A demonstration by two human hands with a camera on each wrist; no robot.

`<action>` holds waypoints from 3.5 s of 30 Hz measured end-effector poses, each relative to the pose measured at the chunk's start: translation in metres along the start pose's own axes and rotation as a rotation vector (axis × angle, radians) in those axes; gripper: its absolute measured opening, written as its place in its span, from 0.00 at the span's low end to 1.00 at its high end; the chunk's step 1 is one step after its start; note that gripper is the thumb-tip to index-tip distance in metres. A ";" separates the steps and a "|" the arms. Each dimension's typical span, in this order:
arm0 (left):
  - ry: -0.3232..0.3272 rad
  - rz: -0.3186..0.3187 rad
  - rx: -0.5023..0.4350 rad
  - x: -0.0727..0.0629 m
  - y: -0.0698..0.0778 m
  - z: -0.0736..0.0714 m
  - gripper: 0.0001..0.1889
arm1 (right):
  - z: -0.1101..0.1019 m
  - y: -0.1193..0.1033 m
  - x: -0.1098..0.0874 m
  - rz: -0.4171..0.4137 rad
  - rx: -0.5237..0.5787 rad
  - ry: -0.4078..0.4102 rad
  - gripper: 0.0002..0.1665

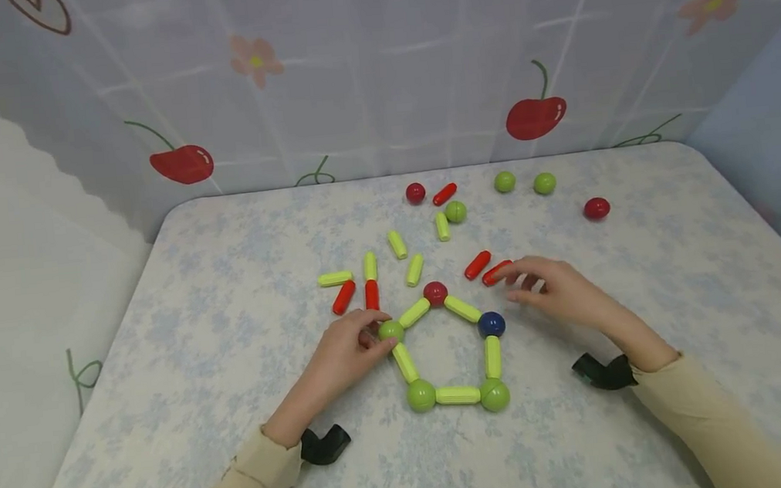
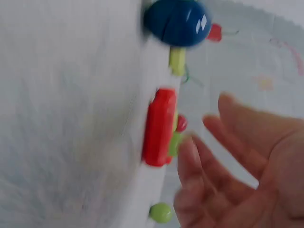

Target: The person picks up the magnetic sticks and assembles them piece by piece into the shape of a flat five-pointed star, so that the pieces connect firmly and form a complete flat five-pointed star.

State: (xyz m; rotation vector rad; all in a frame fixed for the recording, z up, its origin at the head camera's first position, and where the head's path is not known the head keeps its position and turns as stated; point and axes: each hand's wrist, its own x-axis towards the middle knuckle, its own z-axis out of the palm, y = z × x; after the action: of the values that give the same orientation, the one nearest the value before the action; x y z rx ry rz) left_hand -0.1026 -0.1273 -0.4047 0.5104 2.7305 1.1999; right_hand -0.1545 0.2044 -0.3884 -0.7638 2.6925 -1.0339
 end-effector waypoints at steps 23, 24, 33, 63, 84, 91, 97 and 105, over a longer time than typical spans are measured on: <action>-0.120 0.102 -0.132 0.001 -0.011 -0.002 0.16 | 0.018 0.013 0.036 0.056 0.024 -0.084 0.09; -0.124 0.104 -0.134 0.001 -0.011 -0.002 0.16 | 0.019 0.011 0.037 0.049 0.027 -0.082 0.09; -0.136 0.114 -0.144 0.000 -0.011 -0.003 0.17 | 0.025 0.008 0.045 -0.019 0.051 -0.076 0.10; -0.177 0.047 0.114 0.004 0.011 -0.012 0.16 | 0.002 -0.003 0.042 0.141 -0.206 -0.131 0.19; -0.243 0.067 0.227 0.076 0.035 0.016 0.16 | 0.029 -0.007 0.033 0.089 0.061 -0.064 0.14; -0.195 0.076 0.216 0.073 0.032 0.020 0.16 | 0.029 -0.012 0.033 0.098 0.072 -0.082 0.13; -0.181 0.057 0.189 0.071 0.032 0.021 0.16 | 0.029 -0.014 0.033 0.105 0.085 -0.088 0.14; -0.161 0.066 0.191 0.071 0.031 0.021 0.16 | 0.031 -0.015 0.034 0.124 0.106 -0.095 0.14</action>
State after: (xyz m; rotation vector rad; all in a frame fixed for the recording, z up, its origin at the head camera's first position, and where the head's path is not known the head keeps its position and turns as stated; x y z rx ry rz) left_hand -0.1559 -0.0684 -0.3942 0.6916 2.7216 0.8724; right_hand -0.1673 0.1597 -0.4002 -0.6024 2.5469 -1.0725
